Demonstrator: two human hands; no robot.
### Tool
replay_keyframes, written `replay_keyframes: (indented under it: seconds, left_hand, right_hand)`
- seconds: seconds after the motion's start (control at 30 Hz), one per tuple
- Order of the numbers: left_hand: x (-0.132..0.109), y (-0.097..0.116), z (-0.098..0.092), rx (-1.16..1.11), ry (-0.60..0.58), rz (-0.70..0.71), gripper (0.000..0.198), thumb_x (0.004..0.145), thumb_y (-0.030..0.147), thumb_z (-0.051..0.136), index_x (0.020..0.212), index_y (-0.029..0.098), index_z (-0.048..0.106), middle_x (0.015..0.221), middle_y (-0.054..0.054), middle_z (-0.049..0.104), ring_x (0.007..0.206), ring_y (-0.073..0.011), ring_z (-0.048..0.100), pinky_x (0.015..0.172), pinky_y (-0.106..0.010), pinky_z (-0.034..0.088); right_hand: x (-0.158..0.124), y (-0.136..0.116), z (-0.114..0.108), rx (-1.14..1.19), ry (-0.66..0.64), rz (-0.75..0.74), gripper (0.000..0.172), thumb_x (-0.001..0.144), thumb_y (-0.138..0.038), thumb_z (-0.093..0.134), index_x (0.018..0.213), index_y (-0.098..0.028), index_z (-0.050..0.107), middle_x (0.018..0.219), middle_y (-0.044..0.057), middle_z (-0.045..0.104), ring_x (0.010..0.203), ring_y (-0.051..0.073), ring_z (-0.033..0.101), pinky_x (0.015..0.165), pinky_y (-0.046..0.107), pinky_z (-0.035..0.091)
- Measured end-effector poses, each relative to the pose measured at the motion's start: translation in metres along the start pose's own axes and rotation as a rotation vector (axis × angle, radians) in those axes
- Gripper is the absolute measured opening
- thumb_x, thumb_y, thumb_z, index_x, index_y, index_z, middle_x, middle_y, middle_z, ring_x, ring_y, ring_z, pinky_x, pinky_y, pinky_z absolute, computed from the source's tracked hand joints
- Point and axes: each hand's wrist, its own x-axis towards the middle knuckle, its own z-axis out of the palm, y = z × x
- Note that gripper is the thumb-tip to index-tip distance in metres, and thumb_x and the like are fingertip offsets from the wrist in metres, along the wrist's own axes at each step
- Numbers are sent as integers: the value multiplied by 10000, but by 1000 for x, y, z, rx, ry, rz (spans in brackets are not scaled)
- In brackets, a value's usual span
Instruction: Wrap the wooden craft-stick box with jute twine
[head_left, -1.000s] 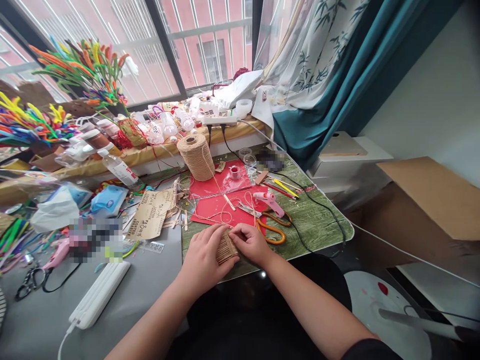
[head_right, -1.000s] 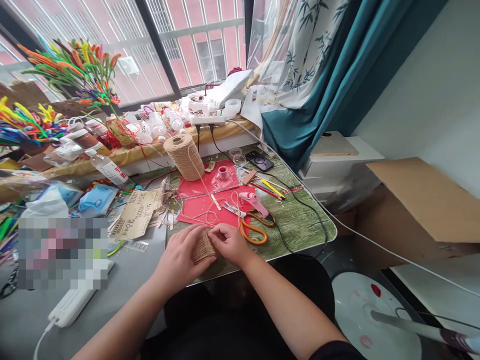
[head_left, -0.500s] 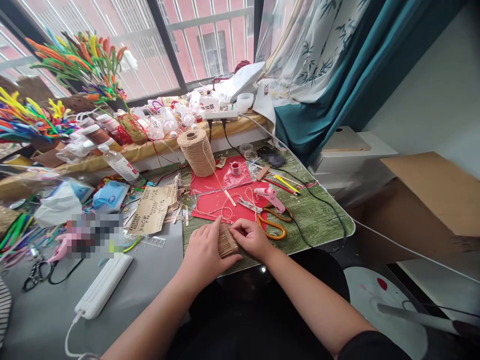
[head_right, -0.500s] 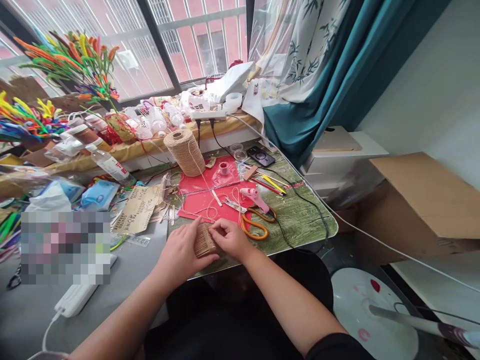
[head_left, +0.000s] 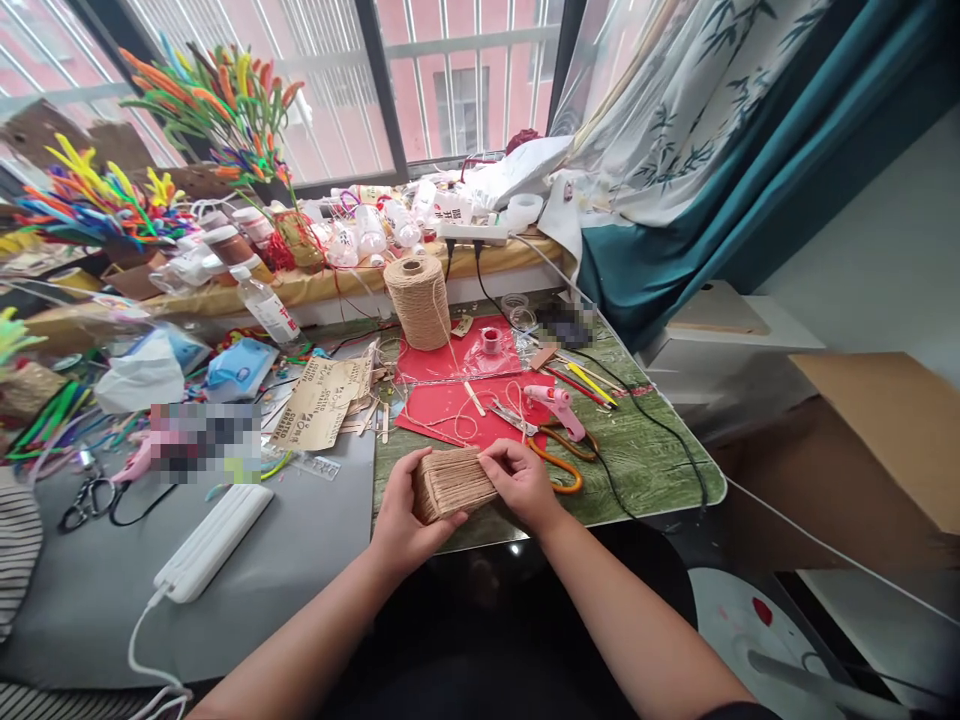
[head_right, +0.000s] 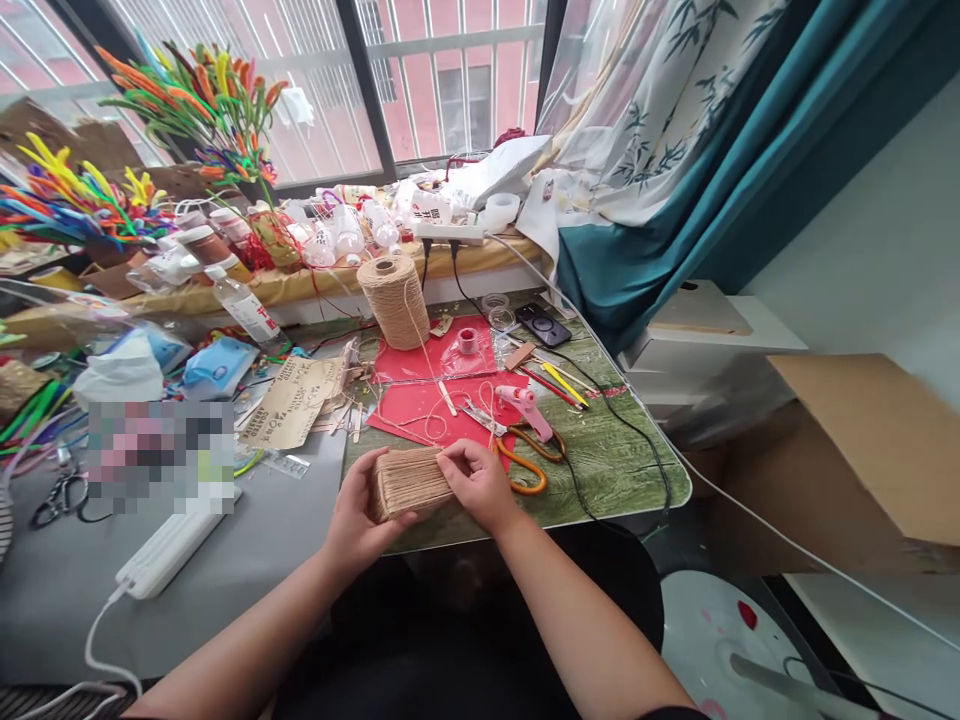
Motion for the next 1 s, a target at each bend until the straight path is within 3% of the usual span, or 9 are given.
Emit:
replay_keyframes:
  seconds: [0.1,0.23,0.47,0.6,0.73,0.87,1.0]
  left_hand:
    - [-8,-15,1,-163,-5,19,850,817,411,815,1496,243,332,1409,-163,530,1301,-336,576,1117,-540,470]
    - [-17,-26,-9,-181,-22,-18,834,798,400,821,1471,243,352,1395,-158,508,1306,-336,552,1118,-548,464]
    - [-26,-22,-22,-170,-110,-122,789,841,355,788,1481,250,338,1395,-164,524,1262,-327,611,1064,-506,529]
    - [-11,-5,-35,-81,-173,-68,758,848,408,784,1483,250,401,1485,-181,520,1380,-368,552,1136,-529,483]
    - [17,17,-47,147,-127,13,462,938,367,685,1375,270,573,1456,-130,592,1386,-338,550,1186,-539,434]
    - [36,25,-39,191,-224,5,295,982,341,624,1264,268,667,1260,-92,710,1188,-281,669,1056,-480,547]
    - [36,17,-27,110,-165,-20,218,1014,308,564,1180,239,688,1183,-95,719,1125,-254,689,1002,-444,572]
  right_hand:
    - [0,2,1,23,3,42,249,927,-458,734,895,-214,699,804,29,694,716,182,646,679,308,552]
    - [1,5,4,11,-33,92,279,908,-486,748,887,-216,685,761,16,677,681,175,632,650,298,546]
    - [1,6,7,-85,-90,37,242,969,-462,688,943,-222,695,773,14,642,670,164,582,633,283,488]
    - [2,9,9,-59,-107,65,256,985,-480,662,956,-226,677,753,7,622,646,160,564,602,276,465]
    - [1,13,10,-42,-124,89,264,981,-492,665,969,-228,674,746,1,612,627,153,557,580,269,452]
    - [0,11,9,-82,-88,49,249,990,-474,660,968,-226,675,748,3,614,628,152,553,586,271,451]
    - [-1,4,7,-147,-60,-5,245,1009,-460,631,971,-222,673,741,4,605,626,156,548,589,276,454]
